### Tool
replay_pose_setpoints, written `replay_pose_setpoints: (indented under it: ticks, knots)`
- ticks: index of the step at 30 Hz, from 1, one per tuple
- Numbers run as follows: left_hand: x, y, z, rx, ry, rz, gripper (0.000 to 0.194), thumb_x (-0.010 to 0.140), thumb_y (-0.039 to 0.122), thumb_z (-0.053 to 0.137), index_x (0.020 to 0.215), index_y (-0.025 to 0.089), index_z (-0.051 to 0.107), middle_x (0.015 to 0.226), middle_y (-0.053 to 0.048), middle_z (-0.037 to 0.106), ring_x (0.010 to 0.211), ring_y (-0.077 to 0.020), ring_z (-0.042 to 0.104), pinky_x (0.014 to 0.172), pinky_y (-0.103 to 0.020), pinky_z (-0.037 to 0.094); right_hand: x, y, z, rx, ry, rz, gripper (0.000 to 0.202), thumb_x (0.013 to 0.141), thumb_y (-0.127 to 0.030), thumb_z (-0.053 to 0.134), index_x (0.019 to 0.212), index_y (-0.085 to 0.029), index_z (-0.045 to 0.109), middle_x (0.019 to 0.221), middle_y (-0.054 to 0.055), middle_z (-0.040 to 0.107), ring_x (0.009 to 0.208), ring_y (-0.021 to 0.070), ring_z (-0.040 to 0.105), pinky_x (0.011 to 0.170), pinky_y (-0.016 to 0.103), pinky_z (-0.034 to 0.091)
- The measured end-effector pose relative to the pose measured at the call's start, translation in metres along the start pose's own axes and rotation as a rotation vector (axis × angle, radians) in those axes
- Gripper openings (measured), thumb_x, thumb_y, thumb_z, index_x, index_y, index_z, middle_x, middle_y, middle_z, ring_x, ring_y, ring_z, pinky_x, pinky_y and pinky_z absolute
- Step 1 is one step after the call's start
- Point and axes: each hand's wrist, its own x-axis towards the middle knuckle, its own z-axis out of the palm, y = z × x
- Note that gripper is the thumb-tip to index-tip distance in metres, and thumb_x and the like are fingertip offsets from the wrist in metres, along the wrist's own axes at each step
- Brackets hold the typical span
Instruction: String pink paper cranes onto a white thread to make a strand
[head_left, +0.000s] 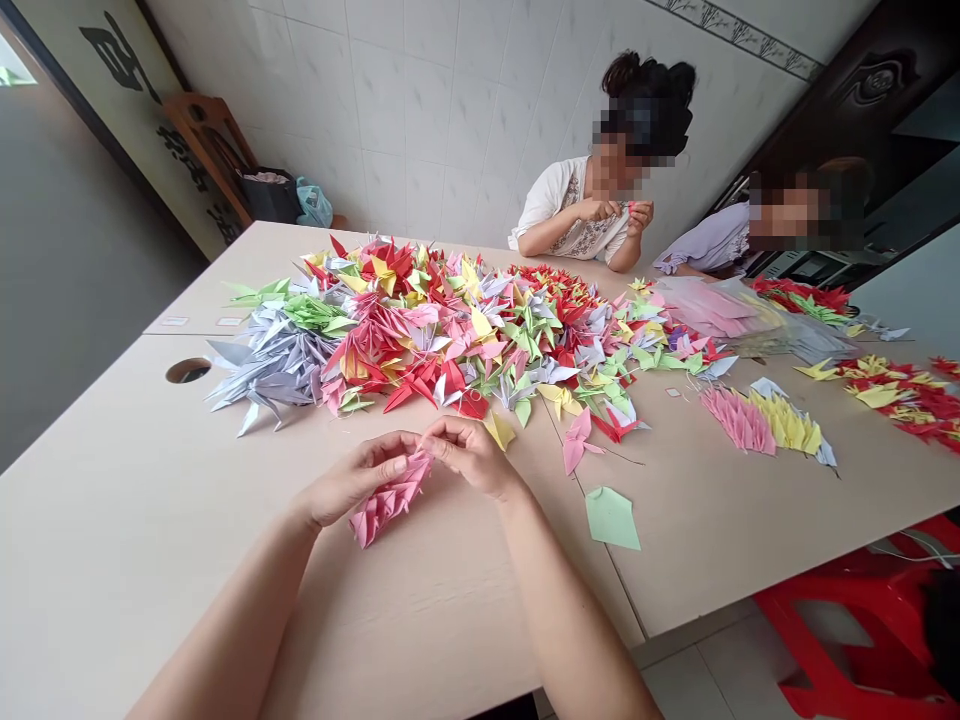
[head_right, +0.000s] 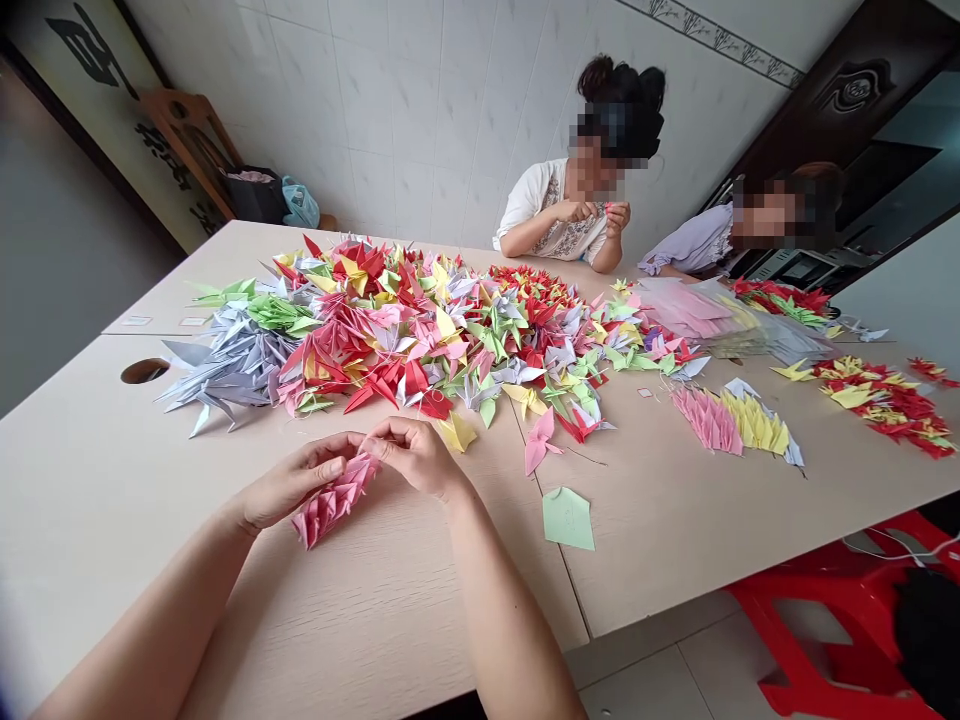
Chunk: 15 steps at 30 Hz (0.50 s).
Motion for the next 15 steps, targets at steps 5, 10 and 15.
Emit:
replay_pose_setpoints:
  ticks: [5,10,15]
  knots:
    - [0.002,-0.006,0.005,-0.025,0.068,-0.088,0.036,0.084,0.054,0.057,0.080,0.019,0.064,0.066,-0.001,0.060,0.054,-0.0132,0.053,0.050,-0.025,0.043,0.001,0.005,0.000,0.043,0.058,-0.034,0.024,0.085,-0.042,0.059,0.077,-0.020,0.055,0.054,-0.007,0.045,0.049,0.0078,0.042,0.050,0.022,0.033]
    - [0.004,-0.007,0.003,-0.012,0.135,-0.007,0.037,0.083,0.053,0.059,0.073,0.017,0.060,0.064,0.000,0.056,0.055,-0.0121,0.049,0.053,-0.024,0.040,0.004,0.009,-0.002,-0.004,0.180,-0.072,0.023,0.084,-0.042,0.058,0.077,-0.020,0.055,0.054,-0.006,0.046,0.049,0.0088,0.044,0.053,0.024,0.036]
    - [0.004,-0.006,0.002,-0.032,0.070,0.033,0.035,0.082,0.050,0.063,0.073,0.016,0.061,0.064,0.001,0.054,0.056,-0.0107,0.045,0.053,-0.023,0.036,0.005,0.011,-0.003,-0.033,0.253,-0.102,0.023,0.084,-0.042,0.058,0.077,-0.020,0.056,0.054,-0.006,0.044,0.050,0.0089,0.042,0.051,0.023,0.033]
